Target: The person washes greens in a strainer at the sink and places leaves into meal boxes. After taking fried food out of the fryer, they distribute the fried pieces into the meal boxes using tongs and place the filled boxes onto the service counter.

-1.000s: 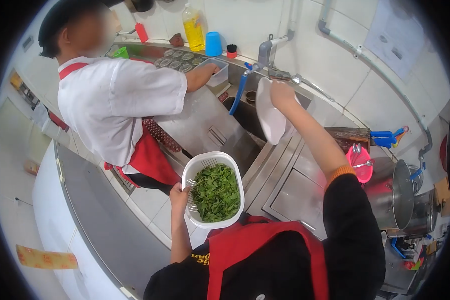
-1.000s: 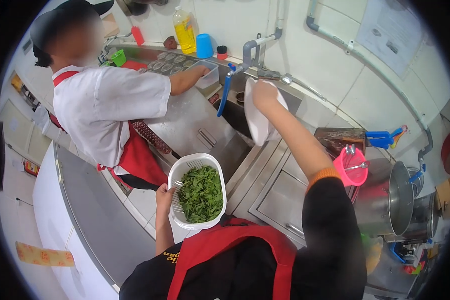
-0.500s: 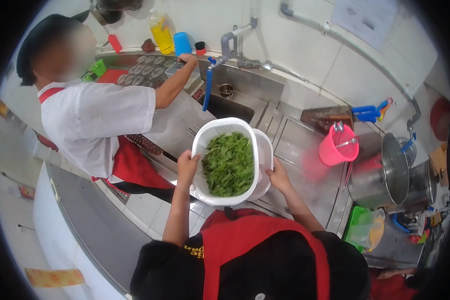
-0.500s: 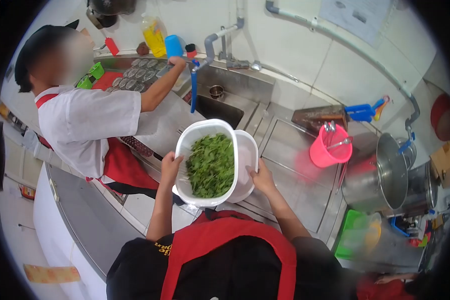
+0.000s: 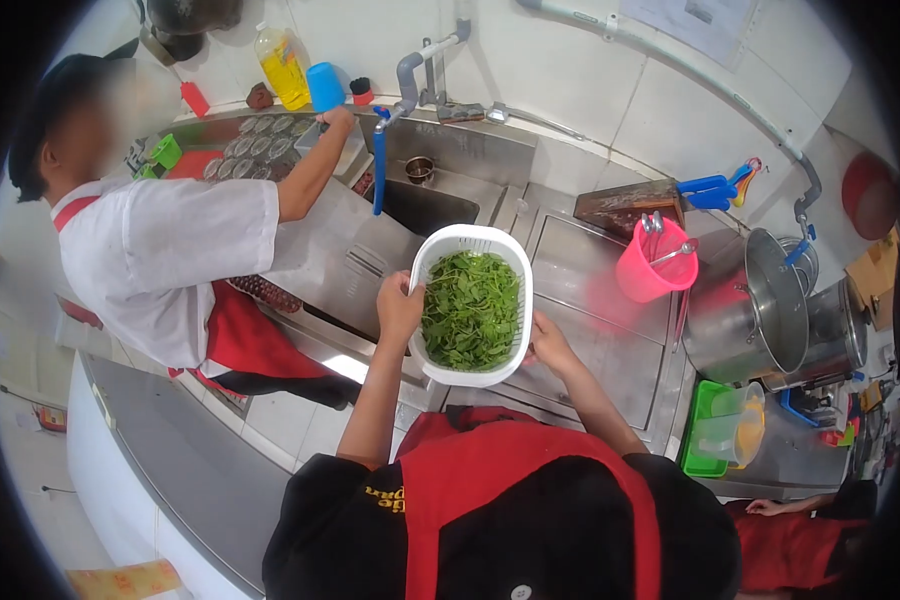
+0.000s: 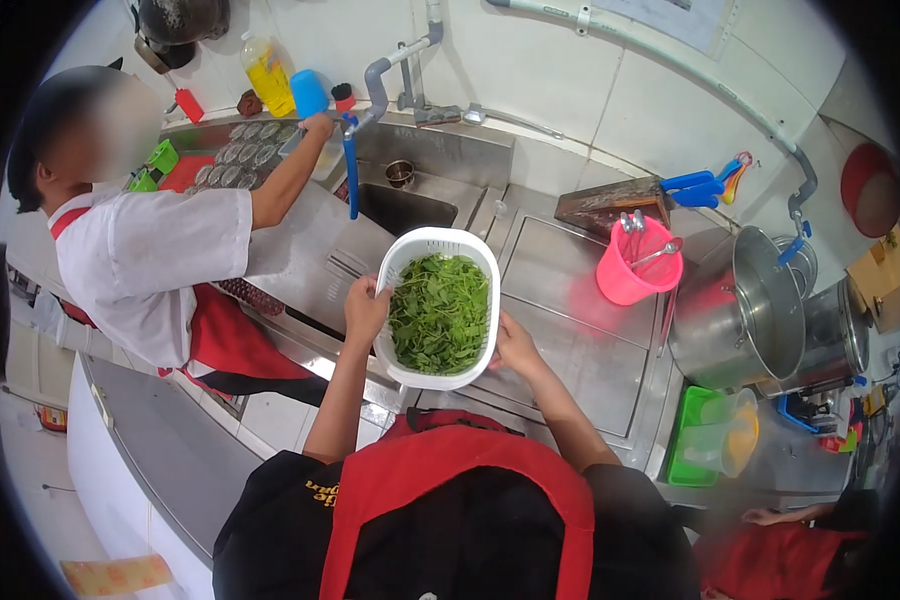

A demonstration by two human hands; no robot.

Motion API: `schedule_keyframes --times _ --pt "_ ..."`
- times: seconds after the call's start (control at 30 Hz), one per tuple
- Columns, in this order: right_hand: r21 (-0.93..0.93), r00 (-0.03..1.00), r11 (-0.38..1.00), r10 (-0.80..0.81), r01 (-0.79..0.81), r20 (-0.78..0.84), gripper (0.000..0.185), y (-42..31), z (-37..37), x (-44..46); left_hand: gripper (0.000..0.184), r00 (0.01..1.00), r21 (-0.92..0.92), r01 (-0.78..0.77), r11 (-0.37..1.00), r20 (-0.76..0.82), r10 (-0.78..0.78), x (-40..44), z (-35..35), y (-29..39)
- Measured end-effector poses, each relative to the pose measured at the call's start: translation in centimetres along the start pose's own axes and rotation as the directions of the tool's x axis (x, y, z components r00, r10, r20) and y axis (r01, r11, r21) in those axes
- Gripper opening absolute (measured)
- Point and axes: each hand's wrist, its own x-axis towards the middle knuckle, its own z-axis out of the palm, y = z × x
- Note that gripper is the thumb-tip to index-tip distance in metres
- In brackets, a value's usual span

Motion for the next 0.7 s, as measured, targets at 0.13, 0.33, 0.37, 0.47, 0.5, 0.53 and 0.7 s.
schedule_keyframes --times 0.13,0.33,0.37,0.47,0.5,0.53,0.7 --pt "0.088 0.998 0.996 0.024 -0.03 0.06 0.045 -0.8 -0.4 -0.9 0.018 0.984 0.107 0.063 0.992 0.161 -0.079 -1.6 -0.2 -2.6" --pt "-0.57 0.97 0.791 -0.239 0.222 0.046 0.025 3.0 -3.3 -3.8 0.032 0.943 0.135 0.191 0.972 0.25 -0.22 -3.7 0.7 -2.4" --pt "-0.753 0.97 0.618 -0.213 0.228 0.12 0.02 2.4 -3.3 -6.1 0.032 0.968 0.149 0.149 0.977 0.182 -0.175 -3.9 0.9 -2.1" --pt "-0.866 0.881 0.284 -0.365 0.412 0.3 0.023 7.2 -3.3 -10.1 0.029 0.998 0.178 0.037 0.983 0.043 -0.045 -3.8 1.1 -1.5" --pt "-0.896 0.888 0.263 -0.391 0.358 0.24 0.024 7.3 -3.3 -10.6 0.027 1.0 0.185 0.002 0.983 0.005 -0.003 -3.5 1.1 -1.6" --pt "-0.922 0.89 0.243 -0.419 0.301 0.18 0.025 7.4 -3.2 -10.9 0.027 0.999 0.17 0.029 0.985 0.026 -0.034 -3.4 1.1 -2.1" --pt "-0.897 0.879 0.37 -0.474 0.242 0.041 0.026 6.1 -7.4 -11.7 0.019 0.991 0.203 0.102 0.974 0.063 -0.117 -1.8 -0.7 -5.5"
